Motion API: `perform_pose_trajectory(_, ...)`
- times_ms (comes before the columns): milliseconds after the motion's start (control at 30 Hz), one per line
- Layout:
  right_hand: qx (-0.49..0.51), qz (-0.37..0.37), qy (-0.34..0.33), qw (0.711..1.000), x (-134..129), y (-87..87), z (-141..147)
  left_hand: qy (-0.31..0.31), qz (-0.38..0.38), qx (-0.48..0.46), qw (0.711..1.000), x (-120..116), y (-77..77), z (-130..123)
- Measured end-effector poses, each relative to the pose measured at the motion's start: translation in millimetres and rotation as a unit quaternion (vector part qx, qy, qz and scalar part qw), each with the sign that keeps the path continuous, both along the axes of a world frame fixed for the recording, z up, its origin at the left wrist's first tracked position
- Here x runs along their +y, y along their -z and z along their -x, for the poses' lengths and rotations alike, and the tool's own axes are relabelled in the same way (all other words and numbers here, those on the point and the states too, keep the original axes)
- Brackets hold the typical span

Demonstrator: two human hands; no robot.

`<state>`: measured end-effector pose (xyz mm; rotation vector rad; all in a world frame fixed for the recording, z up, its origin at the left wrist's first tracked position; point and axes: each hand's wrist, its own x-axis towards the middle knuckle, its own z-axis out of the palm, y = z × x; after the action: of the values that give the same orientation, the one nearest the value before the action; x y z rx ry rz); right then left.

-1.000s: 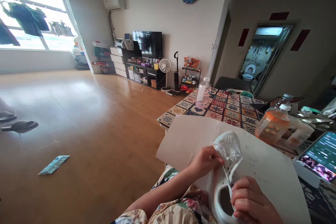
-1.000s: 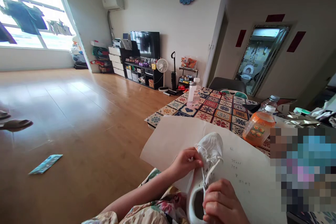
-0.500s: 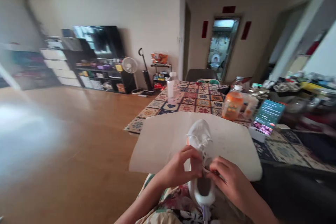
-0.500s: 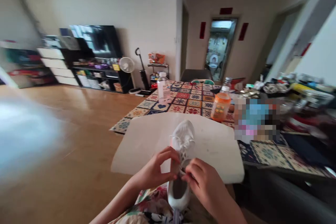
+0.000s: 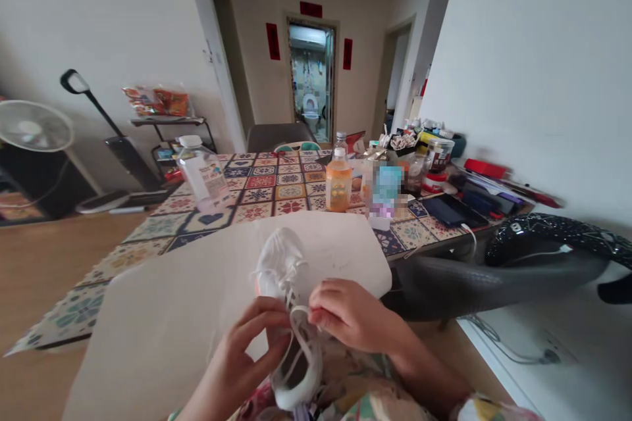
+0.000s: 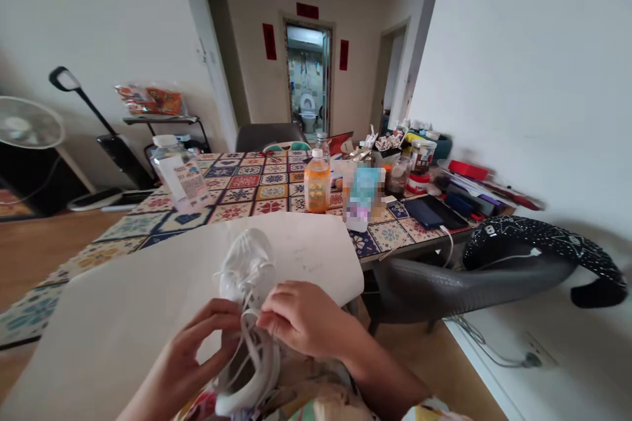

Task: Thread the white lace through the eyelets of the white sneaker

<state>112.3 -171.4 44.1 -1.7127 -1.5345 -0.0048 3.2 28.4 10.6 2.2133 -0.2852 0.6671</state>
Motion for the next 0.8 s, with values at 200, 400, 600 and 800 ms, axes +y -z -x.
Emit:
perform_pose_trajectory(200,-0.021,0.008,-0.006,1.0,18,14.2,1,0.002,-0.003,0.012,1.0,-6,-6.7,1)
perform_pose_trajectory(400,-0.011,0.002,-0.024,1.0,18,16.8,2,0.021,-0.007,0.015,1.0,-5,-8.1,2)
perform_pose_trajectory(600,0.027,-0.007,-0.065,0.997,19,18.1,1,0.044,0.013,0.045,0.998,-5,-6.9,3)
perform_pose_trajectory(800,0.059,-0.021,-0.092,0.994,19,18.5,0,0.094,0.099,0.073,0.988,-1,3.0,6)
